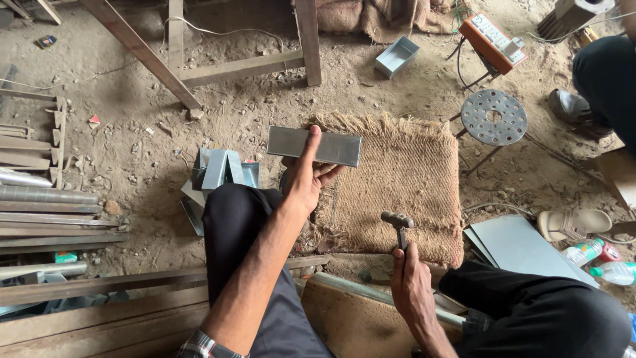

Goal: The person sits on the floor and uses a hammer to repeatedly strike a small rectangular metal box placed on a woven mat. The person rotates the box to hit different sides and edges, occasionally inspecting the seams.

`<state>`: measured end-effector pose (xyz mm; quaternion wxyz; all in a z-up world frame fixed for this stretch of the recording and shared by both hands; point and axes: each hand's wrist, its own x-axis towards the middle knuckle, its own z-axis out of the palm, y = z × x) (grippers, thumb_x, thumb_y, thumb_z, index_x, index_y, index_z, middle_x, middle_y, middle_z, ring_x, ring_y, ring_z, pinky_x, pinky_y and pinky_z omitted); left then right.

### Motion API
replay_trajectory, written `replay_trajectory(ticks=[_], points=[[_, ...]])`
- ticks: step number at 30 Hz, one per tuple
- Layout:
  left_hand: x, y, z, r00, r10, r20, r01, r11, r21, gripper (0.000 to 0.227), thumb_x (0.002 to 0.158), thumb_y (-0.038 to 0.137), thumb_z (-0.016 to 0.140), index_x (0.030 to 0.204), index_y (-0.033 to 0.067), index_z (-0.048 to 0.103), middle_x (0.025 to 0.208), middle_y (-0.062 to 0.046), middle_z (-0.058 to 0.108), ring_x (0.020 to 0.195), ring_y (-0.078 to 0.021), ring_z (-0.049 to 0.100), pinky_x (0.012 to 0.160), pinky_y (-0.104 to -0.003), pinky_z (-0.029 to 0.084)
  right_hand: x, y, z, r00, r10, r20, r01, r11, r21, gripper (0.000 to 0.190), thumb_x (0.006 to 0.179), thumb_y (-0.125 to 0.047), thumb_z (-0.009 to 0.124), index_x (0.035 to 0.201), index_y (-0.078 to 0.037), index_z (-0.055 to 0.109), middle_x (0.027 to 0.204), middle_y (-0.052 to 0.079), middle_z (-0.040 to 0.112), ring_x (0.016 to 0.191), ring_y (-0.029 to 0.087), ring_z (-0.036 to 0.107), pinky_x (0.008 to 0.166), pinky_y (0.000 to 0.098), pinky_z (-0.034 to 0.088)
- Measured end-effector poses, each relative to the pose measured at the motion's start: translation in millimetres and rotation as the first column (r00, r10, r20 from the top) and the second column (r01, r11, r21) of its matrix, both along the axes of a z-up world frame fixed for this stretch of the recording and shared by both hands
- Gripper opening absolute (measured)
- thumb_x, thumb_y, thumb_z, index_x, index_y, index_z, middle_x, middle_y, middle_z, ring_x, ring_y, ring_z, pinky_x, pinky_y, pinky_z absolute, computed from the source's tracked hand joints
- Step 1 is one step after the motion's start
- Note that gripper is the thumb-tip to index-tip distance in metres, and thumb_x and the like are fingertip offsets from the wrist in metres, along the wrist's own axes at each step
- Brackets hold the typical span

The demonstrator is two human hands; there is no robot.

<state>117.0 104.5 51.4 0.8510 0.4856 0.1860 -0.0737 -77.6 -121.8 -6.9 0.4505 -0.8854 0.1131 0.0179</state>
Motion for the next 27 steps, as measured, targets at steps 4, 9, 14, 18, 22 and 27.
replay_trajectory(ticks=[4,9,14,18,22,27], points=[[1.2,1.2,-3.6,1.000,0.018,-0.021,-0.018,1.000,0.002,0.099,0.071,0.066,0.079,0.129,-0.0076,0.049,0.116,-0.024,0.062,0.099,-0.0297,0.073,0.073,-0.036,0.070,-0.7,-0.1,-4.1,0.999,0.009,0.040,-0.008,1.000,-0.016,0.033,0.108,-0.034,0.038,0.096,-0.005,0.047,0.045,0.011,0.047,0.033,0.023,0.044,0.036,0.0438,0.031],[0.5,1.4,-7.5,0.999,0.017,-0.030,-0.015,0.999,0.039,0.103,0.070,0.068,0.077,0.132,-0.0067,0.044,0.116,-0.024,0.060,0.100,-0.0307,0.073,0.075,-0.038,0.070,-0.5,-1.2,-6.7,0.999,0.032,0.029,-0.032,0.999,0.012,0.036,0.109,-0.036,0.032,0.096,-0.006,0.048,0.045,0.006,0.045,0.032,0.016,0.037,0.030,0.0385,0.030],[-0.2,2.0,-3.9,1.000,-0.012,-0.022,0.012,1.000,0.009,0.105,0.073,0.074,0.071,0.133,-0.0084,0.046,0.118,-0.026,0.058,0.101,-0.0323,0.072,0.076,-0.038,0.070,0.3,-1.3,-5.6,0.999,0.034,0.028,-0.035,0.999,0.015,0.036,0.108,-0.036,0.032,0.097,-0.007,0.049,0.044,0.003,0.046,0.031,0.014,0.037,0.030,0.0375,0.030],[-0.8,-1.0,6.2,0.996,0.020,-0.087,-0.026,0.997,-0.068,0.098,0.076,0.078,0.062,0.132,-0.0023,0.048,0.115,-0.023,0.059,0.101,-0.0327,0.071,0.073,-0.040,0.068,0.6,-1.7,-6.5,1.000,0.028,0.010,-0.028,1.000,-0.001,0.035,0.108,-0.036,0.033,0.097,-0.006,0.049,0.046,0.005,0.045,0.033,0.016,0.036,0.031,0.0389,0.031],[-4.1,-7.0,16.8,0.998,0.035,-0.050,-0.043,0.985,-0.168,0.095,0.085,0.078,0.052,0.130,-0.0046,0.056,0.108,-0.023,0.066,0.097,-0.0324,0.071,0.068,-0.041,0.068,0.6,-1.3,-6.2,0.998,0.042,0.052,-0.040,0.999,-0.028,0.035,0.109,-0.035,0.034,0.095,-0.006,0.049,0.046,0.006,0.046,0.034,0.017,0.038,0.032,0.0387,0.032],[-7.4,-15.8,23.2,0.999,-0.024,0.025,0.031,0.948,-0.318,0.096,0.088,0.081,0.043,0.132,-0.0023,0.059,0.117,-0.024,0.069,0.104,-0.0323,0.071,0.066,-0.040,0.067,0.6,-1.3,-1.4,0.999,0.035,-0.001,-0.035,0.999,0.010,0.034,0.108,-0.033,0.033,0.096,-0.006,0.048,0.046,0.006,0.048,0.032,0.017,0.041,0.031,0.0391,0.033]])
